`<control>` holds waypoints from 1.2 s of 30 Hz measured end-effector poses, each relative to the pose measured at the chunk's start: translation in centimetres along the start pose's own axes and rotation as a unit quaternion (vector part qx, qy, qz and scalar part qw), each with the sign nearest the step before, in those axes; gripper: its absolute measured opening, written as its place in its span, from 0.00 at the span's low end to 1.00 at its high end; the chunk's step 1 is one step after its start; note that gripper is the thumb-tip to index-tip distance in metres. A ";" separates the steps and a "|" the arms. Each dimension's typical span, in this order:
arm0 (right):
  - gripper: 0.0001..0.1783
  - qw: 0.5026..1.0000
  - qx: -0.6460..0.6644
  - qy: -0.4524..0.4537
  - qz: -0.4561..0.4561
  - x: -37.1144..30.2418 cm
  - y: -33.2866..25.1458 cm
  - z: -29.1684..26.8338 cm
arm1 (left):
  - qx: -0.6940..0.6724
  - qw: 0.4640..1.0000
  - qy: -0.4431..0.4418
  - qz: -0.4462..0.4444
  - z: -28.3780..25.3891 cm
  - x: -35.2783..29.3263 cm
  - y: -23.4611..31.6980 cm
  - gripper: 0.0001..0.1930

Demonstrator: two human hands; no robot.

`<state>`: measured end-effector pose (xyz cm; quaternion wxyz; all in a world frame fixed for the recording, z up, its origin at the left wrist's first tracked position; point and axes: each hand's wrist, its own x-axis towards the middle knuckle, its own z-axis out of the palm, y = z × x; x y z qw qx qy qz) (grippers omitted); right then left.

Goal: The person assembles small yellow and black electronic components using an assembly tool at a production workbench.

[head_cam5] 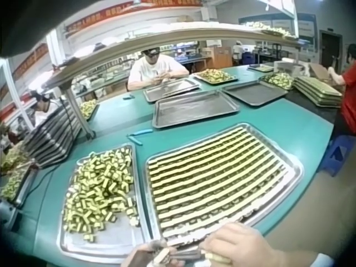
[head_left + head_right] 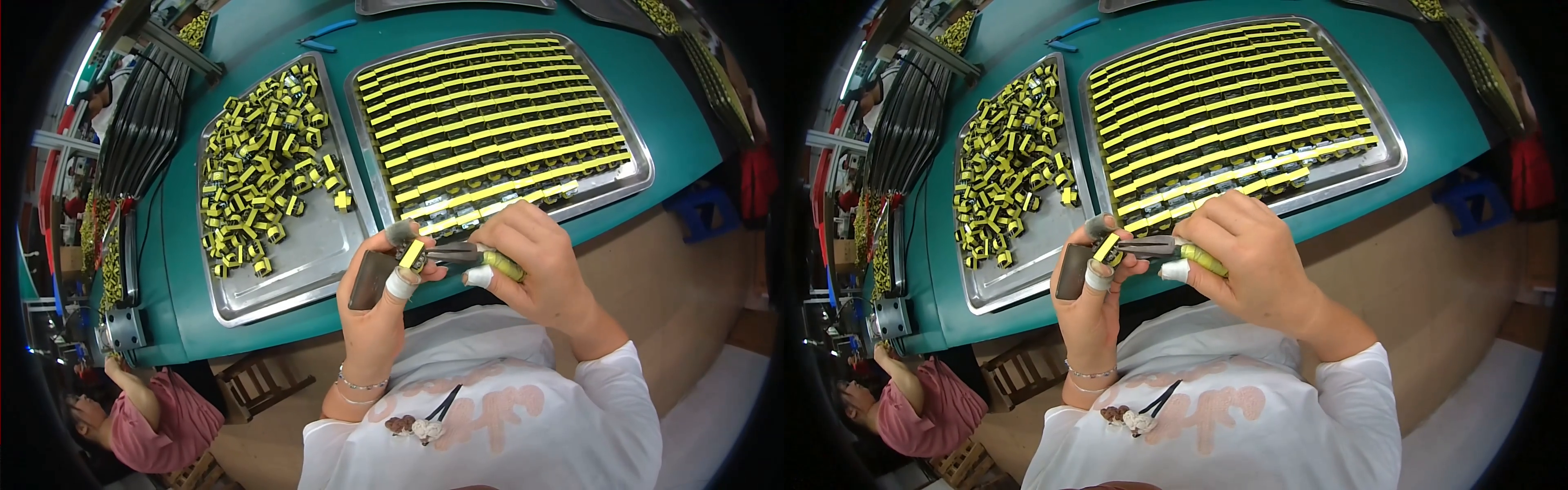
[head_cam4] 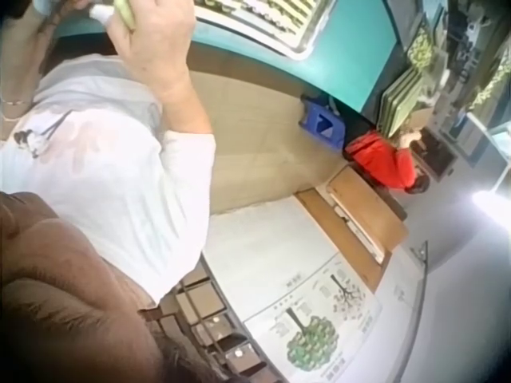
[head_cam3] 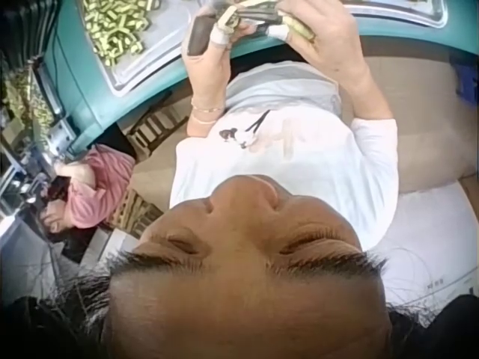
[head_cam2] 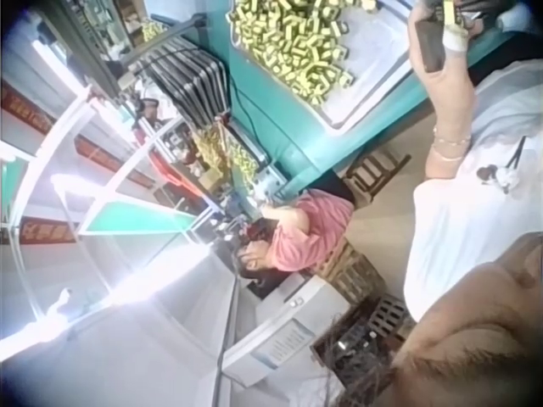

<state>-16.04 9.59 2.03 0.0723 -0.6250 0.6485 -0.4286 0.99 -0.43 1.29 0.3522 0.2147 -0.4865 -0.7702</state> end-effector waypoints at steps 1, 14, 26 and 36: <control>0.16 1.000 0.000 0.000 0.000 0.0 0.0 -0.1 | 0.006 1.000 -0.009 0.001 -0.1 -0.1 0.1 0.20; 0.17 0.969 -0.173 -0.110 -0.134 0.8 -0.1 -2.3 | 0.412 0.890 -0.172 0.091 -2.8 0.5 2.4 0.22; 0.17 0.942 -0.219 -0.141 -0.211 0.1 -0.5 -2.4 | 0.529 0.790 -0.254 0.176 -2.7 -0.4 4.3 0.22; 0.15 0.941 -0.322 -0.019 -0.101 0.7 1.3 -6.6 | 0.658 0.734 -0.094 0.139 -7.4 -1.2 5.6 0.24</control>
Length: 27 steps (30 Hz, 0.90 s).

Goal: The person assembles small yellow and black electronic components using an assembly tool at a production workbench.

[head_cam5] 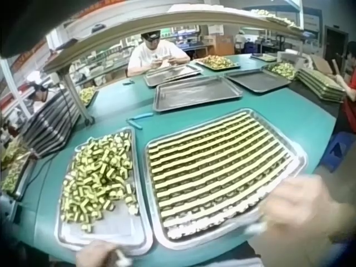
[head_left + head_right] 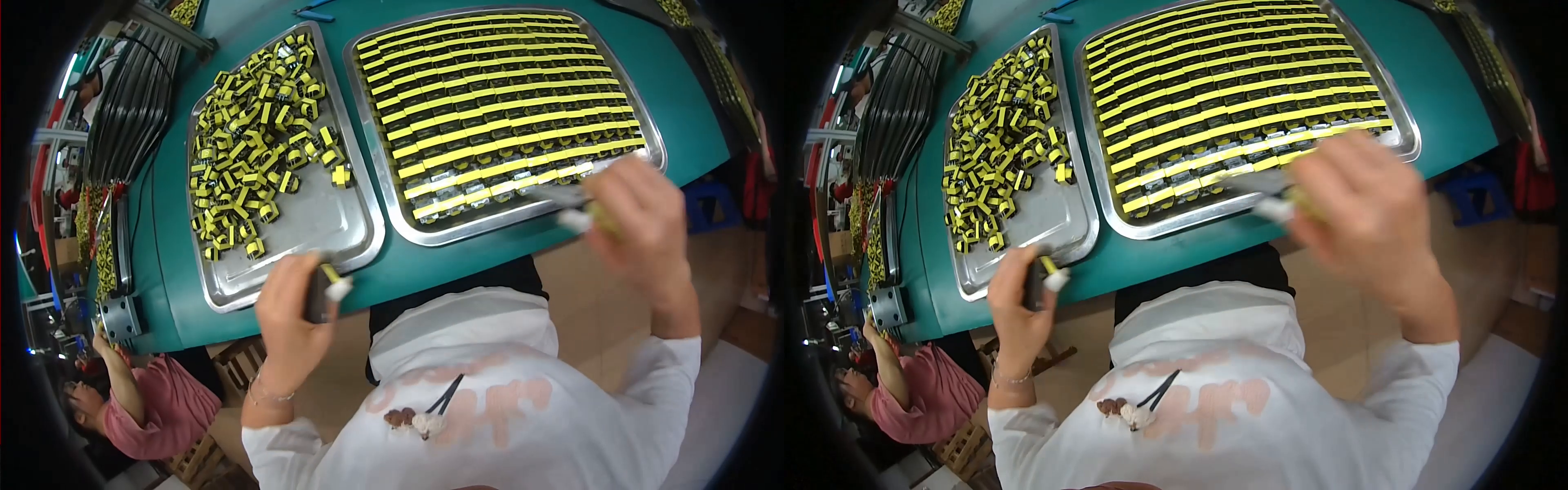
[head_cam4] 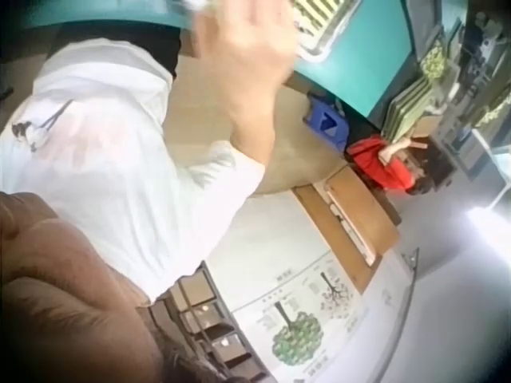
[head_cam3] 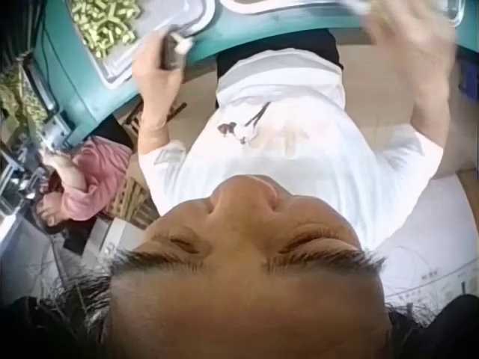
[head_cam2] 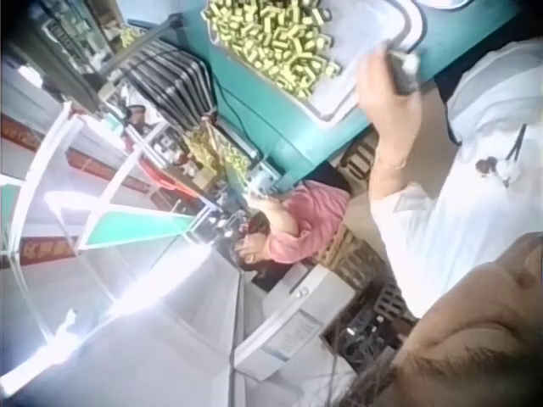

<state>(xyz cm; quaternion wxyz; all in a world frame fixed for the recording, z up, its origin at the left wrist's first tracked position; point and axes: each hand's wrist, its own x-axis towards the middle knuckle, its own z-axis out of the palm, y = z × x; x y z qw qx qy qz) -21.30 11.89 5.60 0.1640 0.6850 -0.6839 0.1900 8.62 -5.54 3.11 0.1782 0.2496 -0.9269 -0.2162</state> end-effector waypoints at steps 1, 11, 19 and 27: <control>0.16 1.000 0.009 -0.030 -0.003 0.1 0.1 -0.9 | -0.012 0.999 0.036 -0.004 0.3 -1.0 0.1 0.22; 0.20 0.981 0.176 -0.026 -0.073 1.0 -4.8 2.5 | -0.193 0.978 0.020 0.082 2.0 0.8 3.3 0.18; 0.21 0.982 0.160 -0.042 -0.096 1.3 -5.3 3.2 | -0.176 0.980 0.016 0.091 2.4 0.8 3.2 0.19; 0.17 0.982 0.124 -0.034 -0.135 0.8 -5.4 3.6 | -0.150 0.981 0.000 0.121 2.3 0.9 3.2 0.21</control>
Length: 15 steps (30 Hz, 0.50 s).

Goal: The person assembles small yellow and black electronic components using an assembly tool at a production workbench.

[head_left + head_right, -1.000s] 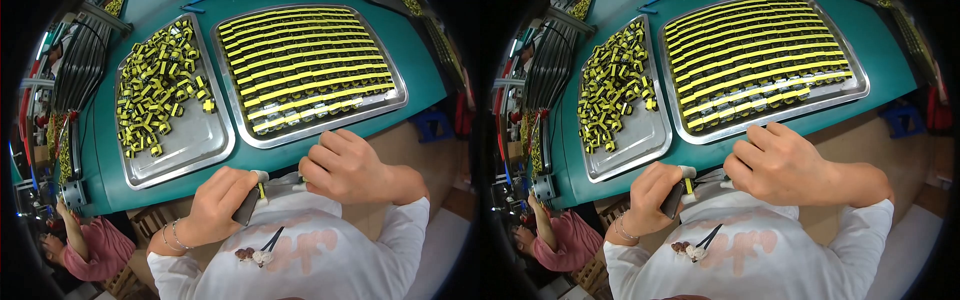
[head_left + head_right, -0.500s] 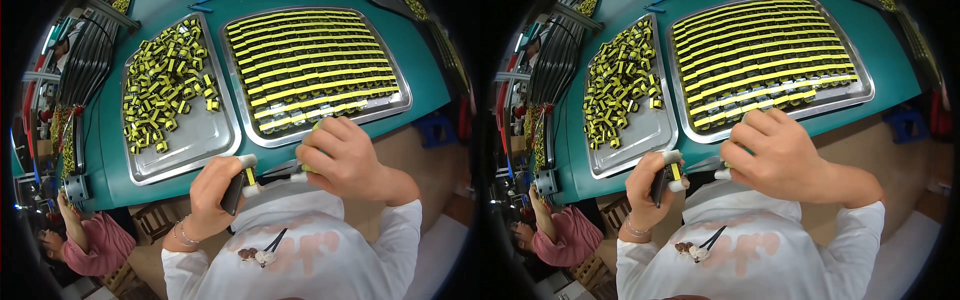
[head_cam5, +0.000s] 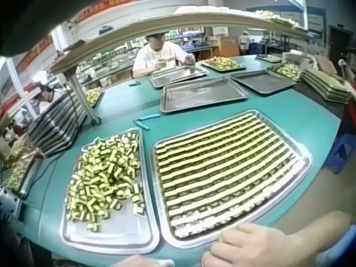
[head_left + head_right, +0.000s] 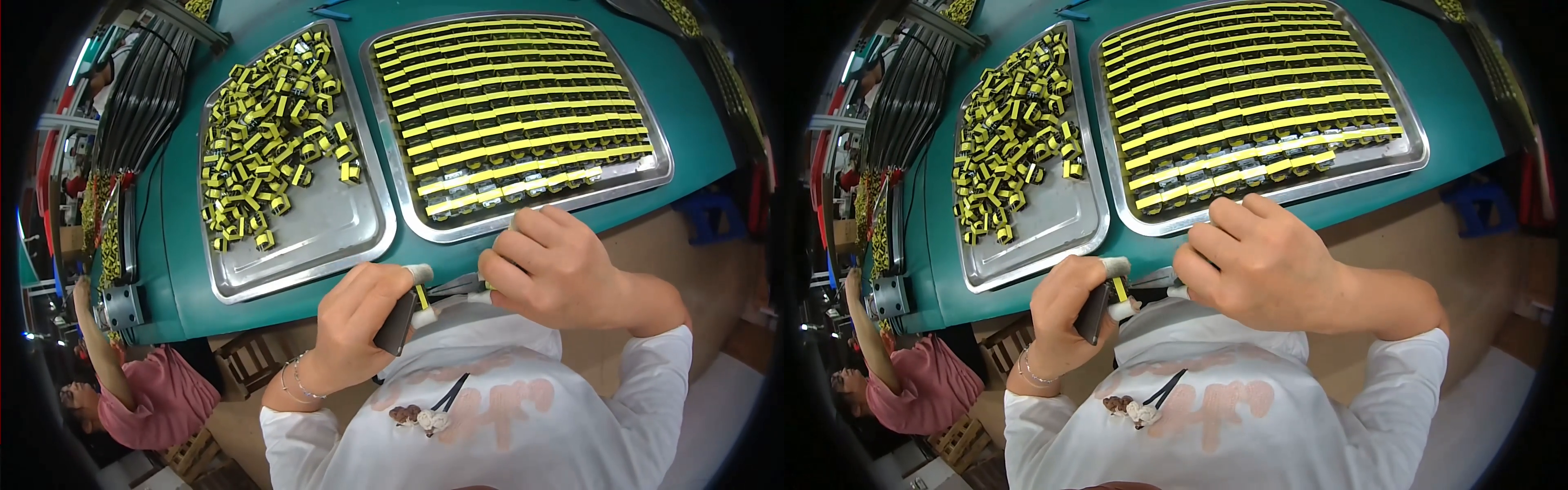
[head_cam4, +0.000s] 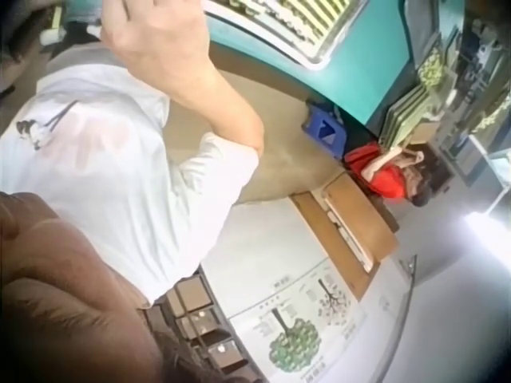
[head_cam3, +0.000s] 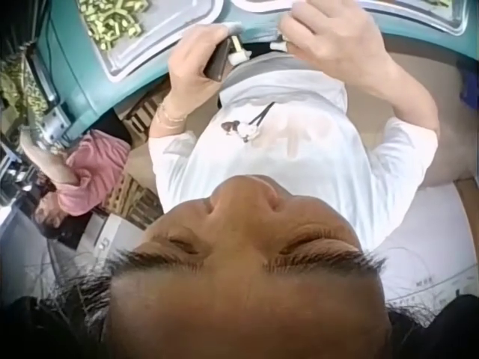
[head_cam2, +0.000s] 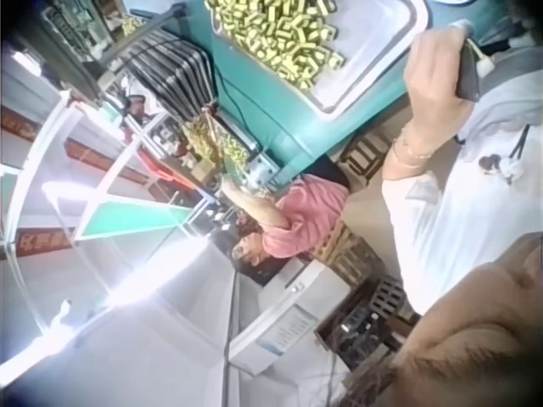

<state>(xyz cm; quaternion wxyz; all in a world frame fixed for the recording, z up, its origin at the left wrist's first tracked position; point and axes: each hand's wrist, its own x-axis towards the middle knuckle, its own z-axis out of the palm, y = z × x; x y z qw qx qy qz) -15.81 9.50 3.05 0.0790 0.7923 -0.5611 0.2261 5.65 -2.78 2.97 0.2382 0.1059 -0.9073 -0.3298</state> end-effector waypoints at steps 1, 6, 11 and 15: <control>0.17 1.000 0.000 -0.001 -0.001 -0.1 0.0 0.0 | 0.003 1.000 -0.016 0.011 -0.1 0.0 0.0 0.22; 0.16 0.999 0.005 -0.046 -0.021 -0.3 -0.5 -1.5 | 0.026 0.998 -0.060 0.014 -1.2 0.0 1.1 0.22; 0.18 0.988 -0.098 0.037 0.114 -1.2 3.1 -4.5 | 0.202 0.973 0.056 -0.093 -3.5 -1.4 -1.2 0.21; 0.20 0.997 0.031 0.041 0.051 0.5 0.3 -3.0 | 0.023 1.000 0.003 0.014 -1.6 -0.2 0.8 0.17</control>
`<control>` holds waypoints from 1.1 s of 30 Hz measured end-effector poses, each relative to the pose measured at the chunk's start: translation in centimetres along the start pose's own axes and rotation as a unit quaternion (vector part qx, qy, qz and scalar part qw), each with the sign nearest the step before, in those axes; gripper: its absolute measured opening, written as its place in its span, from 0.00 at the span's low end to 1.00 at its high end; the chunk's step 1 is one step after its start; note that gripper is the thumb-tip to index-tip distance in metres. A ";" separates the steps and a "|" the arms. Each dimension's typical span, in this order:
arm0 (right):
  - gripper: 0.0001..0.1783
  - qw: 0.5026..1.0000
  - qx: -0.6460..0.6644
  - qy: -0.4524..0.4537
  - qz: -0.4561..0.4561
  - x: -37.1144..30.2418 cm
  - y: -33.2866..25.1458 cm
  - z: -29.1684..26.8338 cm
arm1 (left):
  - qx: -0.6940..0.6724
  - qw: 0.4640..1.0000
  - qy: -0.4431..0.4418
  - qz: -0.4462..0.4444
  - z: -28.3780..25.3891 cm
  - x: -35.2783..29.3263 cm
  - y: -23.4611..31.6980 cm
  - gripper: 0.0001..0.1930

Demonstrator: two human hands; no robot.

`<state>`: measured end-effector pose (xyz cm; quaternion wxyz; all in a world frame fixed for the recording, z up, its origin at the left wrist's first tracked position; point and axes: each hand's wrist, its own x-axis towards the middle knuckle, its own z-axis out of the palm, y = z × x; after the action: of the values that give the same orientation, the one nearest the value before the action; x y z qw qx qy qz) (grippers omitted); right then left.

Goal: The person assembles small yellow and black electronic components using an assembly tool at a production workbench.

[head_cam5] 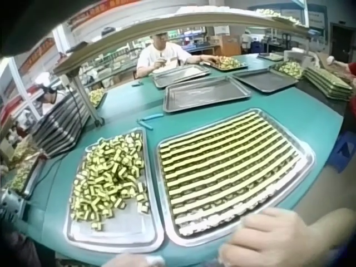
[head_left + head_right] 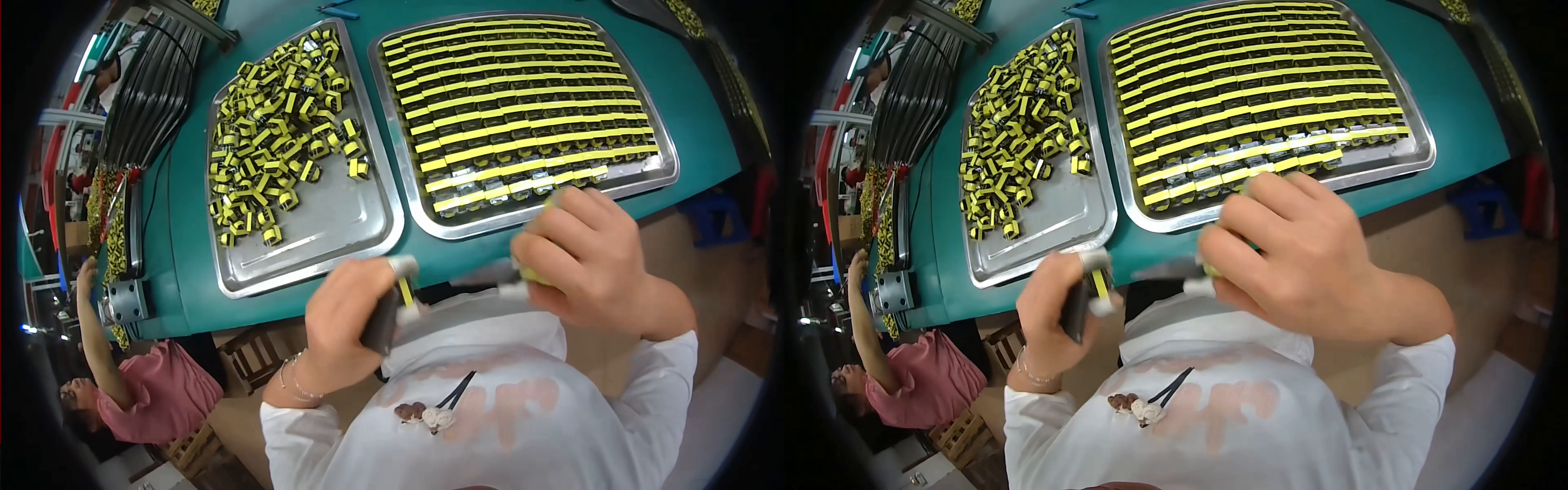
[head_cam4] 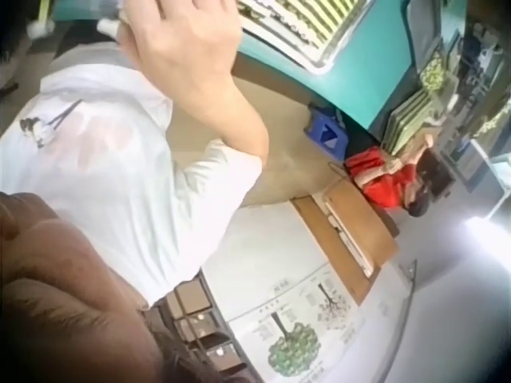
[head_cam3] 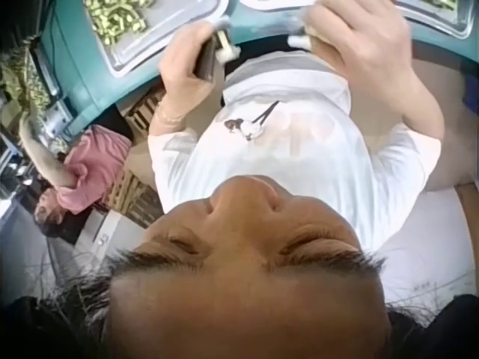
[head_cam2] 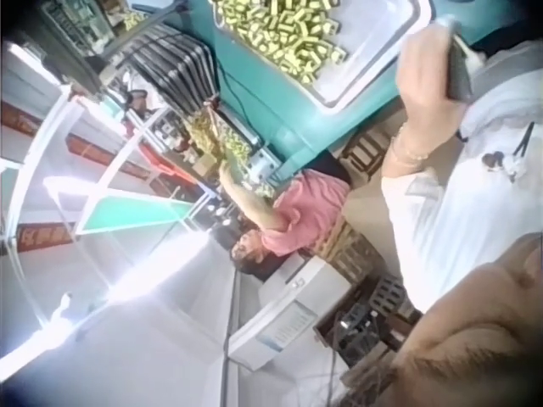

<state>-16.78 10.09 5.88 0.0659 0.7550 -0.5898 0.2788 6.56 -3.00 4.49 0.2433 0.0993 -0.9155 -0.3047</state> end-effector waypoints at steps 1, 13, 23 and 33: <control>0.20 1.000 0.013 -0.006 0.009 -0.4 0.1 0.6 | -0.030 0.999 0.020 -0.038 0.3 0.2 -0.1 0.18; 0.20 0.998 0.022 -0.063 -0.001 -0.1 -0.1 2.6 | -0.061 0.997 0.031 -0.032 1.6 0.0 -0.7 0.19; 0.11 0.998 -0.030 -0.042 -0.043 -0.5 -0.1 2.9 | -0.040 0.999 0.013 -0.015 1.6 0.0 -1.0 0.19; 0.19 0.999 -0.020 -0.042 -0.019 -0.5 0.0 2.4 | -0.004 1.000 0.022 -0.020 1.1 -0.2 -0.4 0.19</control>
<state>-16.07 9.49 3.64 0.0614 0.7757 -0.5831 0.2335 6.16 -2.69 3.39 0.2572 0.1236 -0.9065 -0.3112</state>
